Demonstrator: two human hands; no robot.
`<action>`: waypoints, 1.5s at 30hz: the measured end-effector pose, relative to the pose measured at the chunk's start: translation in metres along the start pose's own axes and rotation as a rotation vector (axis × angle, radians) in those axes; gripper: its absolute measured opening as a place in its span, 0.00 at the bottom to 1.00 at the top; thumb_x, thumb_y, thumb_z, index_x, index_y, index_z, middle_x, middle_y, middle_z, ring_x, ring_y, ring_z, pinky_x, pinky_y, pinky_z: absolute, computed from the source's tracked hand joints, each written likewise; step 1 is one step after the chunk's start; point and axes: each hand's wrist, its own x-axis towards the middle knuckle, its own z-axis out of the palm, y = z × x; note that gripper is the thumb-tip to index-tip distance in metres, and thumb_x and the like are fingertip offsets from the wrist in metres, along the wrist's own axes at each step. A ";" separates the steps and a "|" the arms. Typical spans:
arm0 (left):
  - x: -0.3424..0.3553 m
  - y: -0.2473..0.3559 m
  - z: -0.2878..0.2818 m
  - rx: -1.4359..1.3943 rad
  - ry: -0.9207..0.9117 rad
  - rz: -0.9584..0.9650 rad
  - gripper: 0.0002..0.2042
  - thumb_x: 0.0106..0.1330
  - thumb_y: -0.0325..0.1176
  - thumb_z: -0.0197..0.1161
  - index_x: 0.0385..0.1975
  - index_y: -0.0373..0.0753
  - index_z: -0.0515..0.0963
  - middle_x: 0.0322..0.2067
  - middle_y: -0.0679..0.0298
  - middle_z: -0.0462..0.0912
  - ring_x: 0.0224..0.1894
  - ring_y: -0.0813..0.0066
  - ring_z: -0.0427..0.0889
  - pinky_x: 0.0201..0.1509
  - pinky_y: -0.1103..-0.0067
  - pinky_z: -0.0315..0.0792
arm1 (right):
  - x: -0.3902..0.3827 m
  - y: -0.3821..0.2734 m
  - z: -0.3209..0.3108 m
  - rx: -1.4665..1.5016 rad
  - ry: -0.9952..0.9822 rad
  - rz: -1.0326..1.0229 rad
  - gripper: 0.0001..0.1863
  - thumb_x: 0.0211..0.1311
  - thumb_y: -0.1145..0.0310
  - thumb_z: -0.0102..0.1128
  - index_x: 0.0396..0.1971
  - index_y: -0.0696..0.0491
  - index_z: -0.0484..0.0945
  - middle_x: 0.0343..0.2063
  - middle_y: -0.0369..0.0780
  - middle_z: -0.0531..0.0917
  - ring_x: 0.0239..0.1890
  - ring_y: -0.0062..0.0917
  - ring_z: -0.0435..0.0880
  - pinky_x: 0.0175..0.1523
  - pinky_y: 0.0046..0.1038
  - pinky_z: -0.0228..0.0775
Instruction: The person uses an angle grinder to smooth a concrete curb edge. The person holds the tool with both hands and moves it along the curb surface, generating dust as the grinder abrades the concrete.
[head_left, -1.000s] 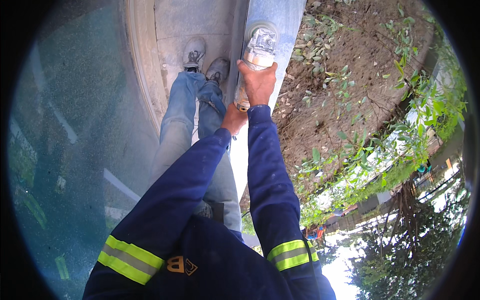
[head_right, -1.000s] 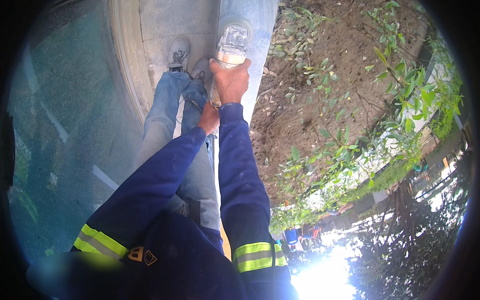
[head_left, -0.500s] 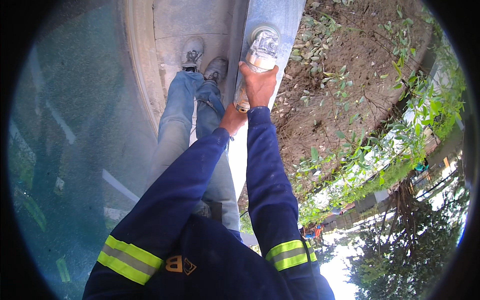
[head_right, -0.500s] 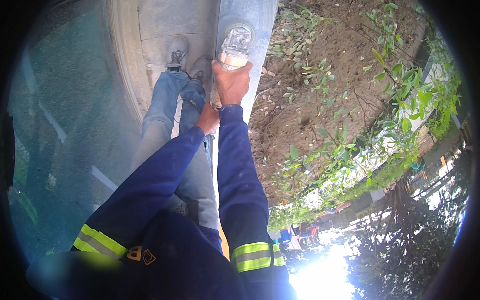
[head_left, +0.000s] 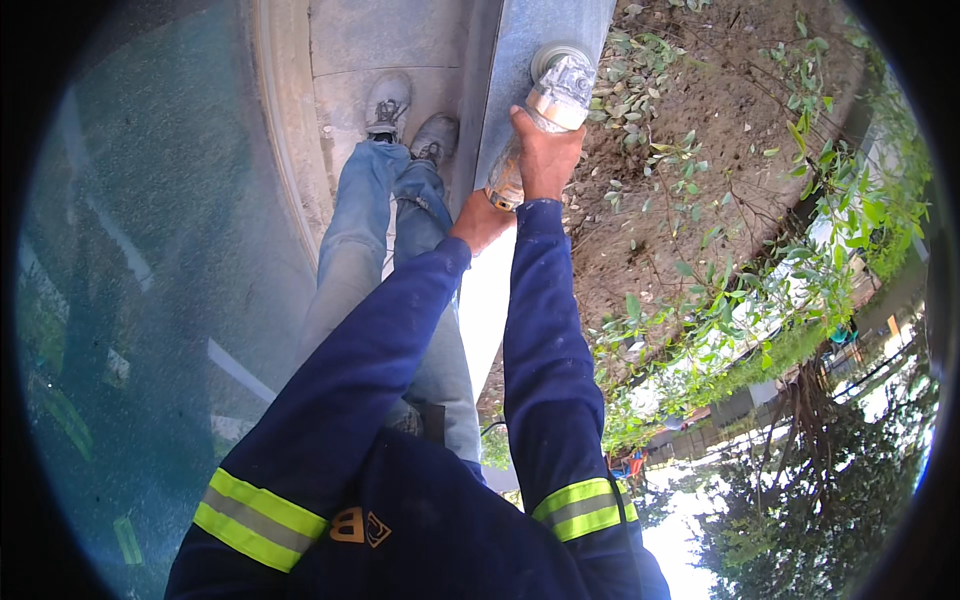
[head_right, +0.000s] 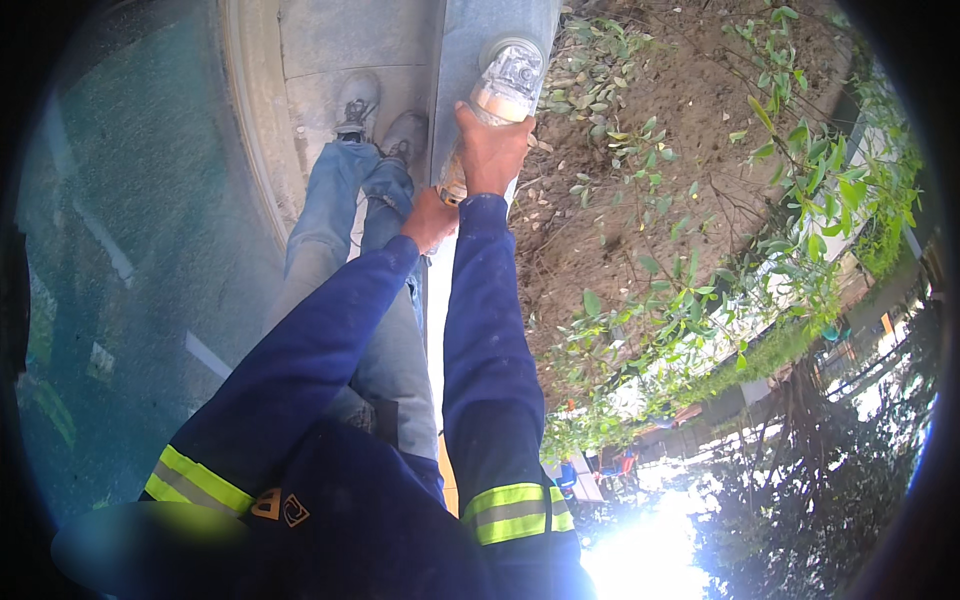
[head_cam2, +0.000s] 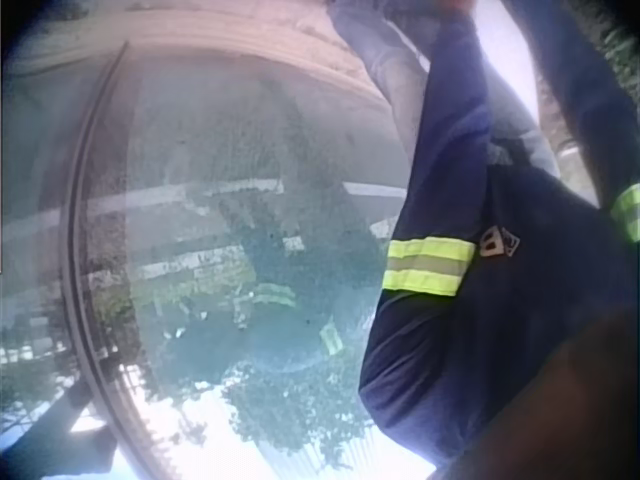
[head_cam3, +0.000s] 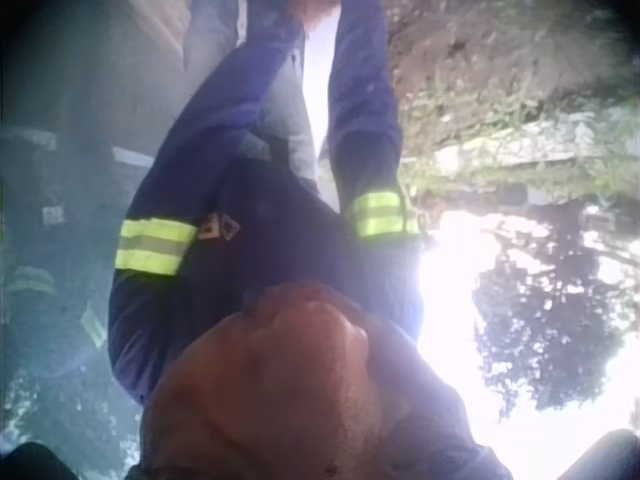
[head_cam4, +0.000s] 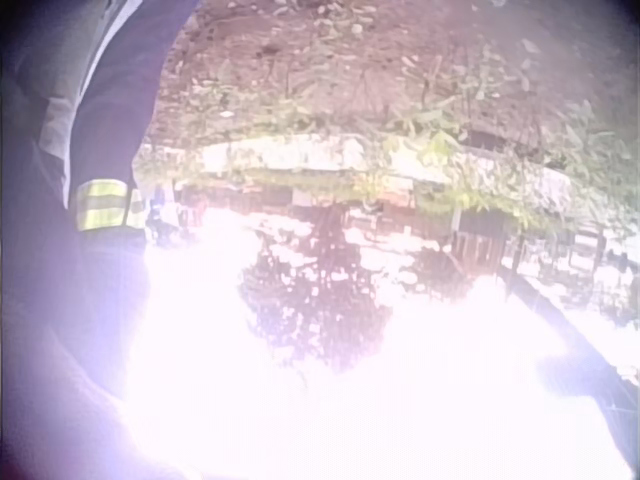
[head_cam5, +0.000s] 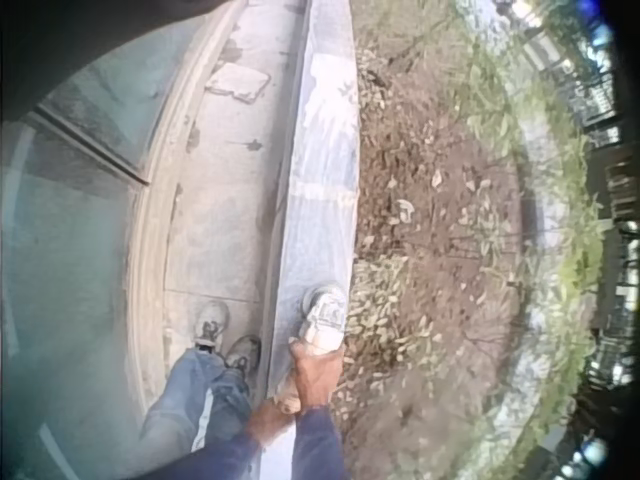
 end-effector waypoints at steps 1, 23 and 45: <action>-0.003 -0.009 0.001 -0.013 0.000 0.004 0.19 0.60 0.35 0.74 0.47 0.31 0.82 0.31 0.59 0.88 0.33 0.72 0.86 0.37 0.70 0.77 | -0.007 0.001 -0.003 0.033 -0.018 0.001 0.44 0.44 0.55 0.86 0.55 0.67 0.74 0.47 0.51 0.87 0.47 0.37 0.88 0.58 0.36 0.78; -0.017 -0.051 0.001 -0.216 0.011 0.008 0.11 0.62 0.30 0.72 0.42 0.36 0.82 0.26 0.68 0.83 0.24 0.79 0.79 0.27 0.75 0.69 | -0.042 0.001 -0.008 -0.104 -0.108 0.084 0.48 0.44 0.51 0.85 0.56 0.69 0.72 0.47 0.58 0.87 0.51 0.48 0.89 0.60 0.41 0.78; -0.018 -0.047 0.000 -0.278 0.120 0.149 0.09 0.62 0.30 0.71 0.39 0.35 0.82 0.24 0.68 0.81 0.22 0.80 0.76 0.24 0.76 0.66 | -0.047 -0.013 0.005 -0.222 -0.157 0.012 0.44 0.45 0.46 0.81 0.52 0.63 0.72 0.41 0.58 0.88 0.46 0.55 0.89 0.57 0.47 0.79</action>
